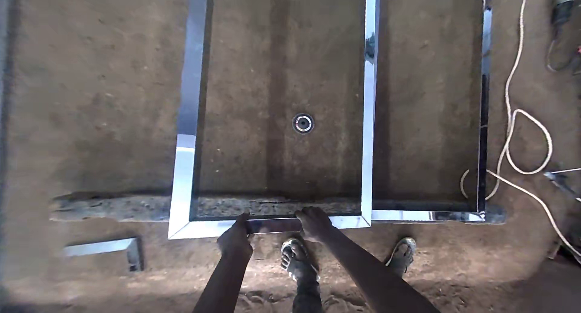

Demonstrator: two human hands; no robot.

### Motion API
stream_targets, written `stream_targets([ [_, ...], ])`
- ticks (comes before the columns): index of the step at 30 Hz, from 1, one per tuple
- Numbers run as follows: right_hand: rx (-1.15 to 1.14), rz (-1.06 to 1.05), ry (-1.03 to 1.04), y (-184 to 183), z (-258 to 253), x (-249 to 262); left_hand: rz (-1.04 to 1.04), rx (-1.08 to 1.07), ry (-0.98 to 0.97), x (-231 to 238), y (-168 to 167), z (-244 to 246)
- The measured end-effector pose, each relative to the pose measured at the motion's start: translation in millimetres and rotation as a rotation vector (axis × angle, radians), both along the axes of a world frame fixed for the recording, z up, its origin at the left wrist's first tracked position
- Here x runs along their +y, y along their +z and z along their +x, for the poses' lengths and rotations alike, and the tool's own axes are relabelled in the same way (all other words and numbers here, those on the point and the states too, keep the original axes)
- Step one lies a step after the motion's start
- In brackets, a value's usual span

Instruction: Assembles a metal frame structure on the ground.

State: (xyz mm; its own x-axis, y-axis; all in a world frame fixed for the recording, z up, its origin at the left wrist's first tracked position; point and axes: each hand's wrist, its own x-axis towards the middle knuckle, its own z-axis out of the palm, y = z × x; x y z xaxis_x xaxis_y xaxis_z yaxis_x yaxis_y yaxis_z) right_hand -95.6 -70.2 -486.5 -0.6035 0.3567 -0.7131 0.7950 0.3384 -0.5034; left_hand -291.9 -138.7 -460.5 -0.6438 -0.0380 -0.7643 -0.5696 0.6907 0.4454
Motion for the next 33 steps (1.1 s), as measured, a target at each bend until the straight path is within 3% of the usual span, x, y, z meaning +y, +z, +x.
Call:
stream_targets([
  [10, -0.056, -0.039, -0.009, -38, -15, -8, -0.073, -0.100, -0.120, -6, -49, -24],
  [18, -0.128, -0.030, -0.042, -60, -19, -12, -0.245, -0.126, -0.205, -10, -89, -30],
  [26, -0.177, -0.039, -0.030, -66, -22, -12, -0.236, -0.148, -0.148, -4, -103, -27],
  [33, -0.100, 0.099, -0.056, -82, -23, -22, -0.210, -0.174, -0.180, -4, -114, -33],
])
